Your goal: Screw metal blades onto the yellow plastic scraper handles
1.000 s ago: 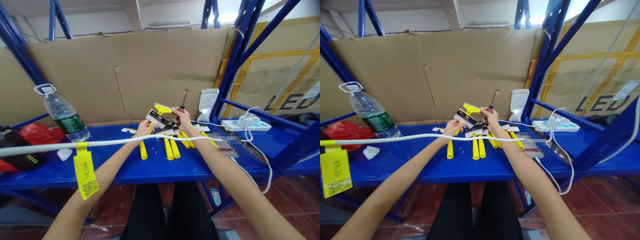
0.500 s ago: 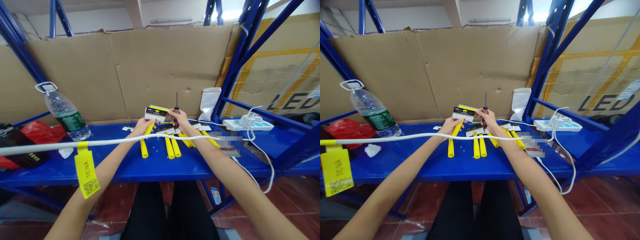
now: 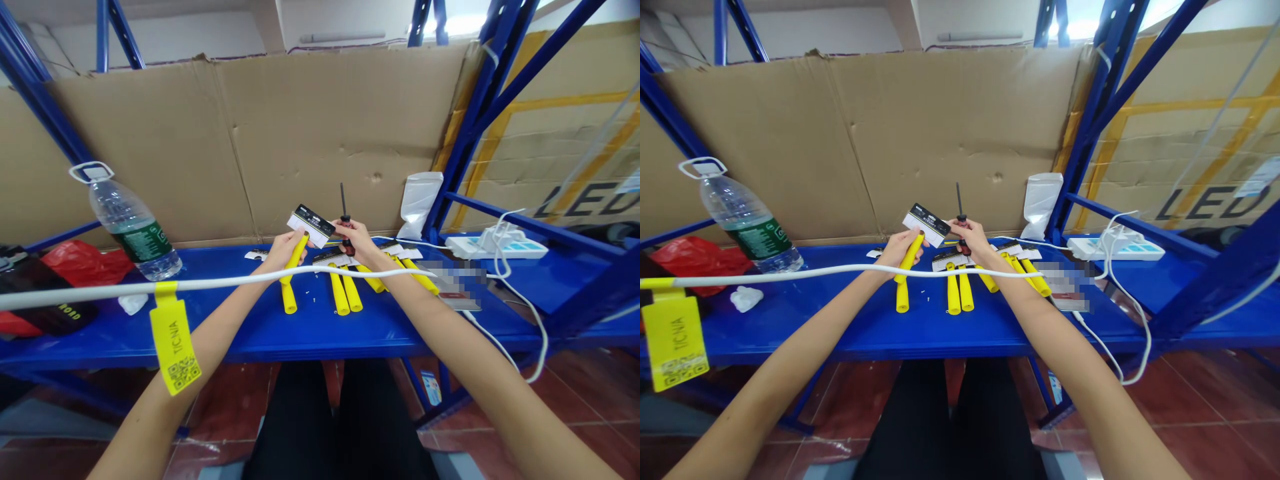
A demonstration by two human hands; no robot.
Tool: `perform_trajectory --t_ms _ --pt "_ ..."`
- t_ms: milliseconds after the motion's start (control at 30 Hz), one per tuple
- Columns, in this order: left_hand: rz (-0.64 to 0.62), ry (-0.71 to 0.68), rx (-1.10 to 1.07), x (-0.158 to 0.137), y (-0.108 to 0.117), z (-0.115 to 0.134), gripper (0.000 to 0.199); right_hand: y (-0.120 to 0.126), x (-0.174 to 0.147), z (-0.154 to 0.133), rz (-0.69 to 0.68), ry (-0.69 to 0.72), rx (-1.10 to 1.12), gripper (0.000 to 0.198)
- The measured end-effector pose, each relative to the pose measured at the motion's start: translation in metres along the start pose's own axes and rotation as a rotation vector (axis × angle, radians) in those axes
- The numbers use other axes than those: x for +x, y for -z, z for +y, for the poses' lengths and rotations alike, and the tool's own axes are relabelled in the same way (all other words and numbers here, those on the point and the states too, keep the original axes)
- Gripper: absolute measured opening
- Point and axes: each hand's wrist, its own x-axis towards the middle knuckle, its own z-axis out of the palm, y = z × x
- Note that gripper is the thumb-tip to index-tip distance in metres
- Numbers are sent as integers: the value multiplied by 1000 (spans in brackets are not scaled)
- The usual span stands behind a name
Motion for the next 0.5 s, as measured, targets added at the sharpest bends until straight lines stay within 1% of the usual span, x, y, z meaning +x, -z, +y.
perform_trajectory --t_ms 167,267,367,500 --pt "49 1 12 0 -1 1 70 -5 -3 -4 -33 -30 15 64" --pt "69 13 18 0 -1 0 69 -6 -6 -5 -52 -36 7 69" --pt "79 41 61 -1 0 1 70 -5 -6 -5 -61 -19 -11 68" --pt "59 93 133 -3 2 8 77 -1 -3 -2 -77 -5 -41 60"
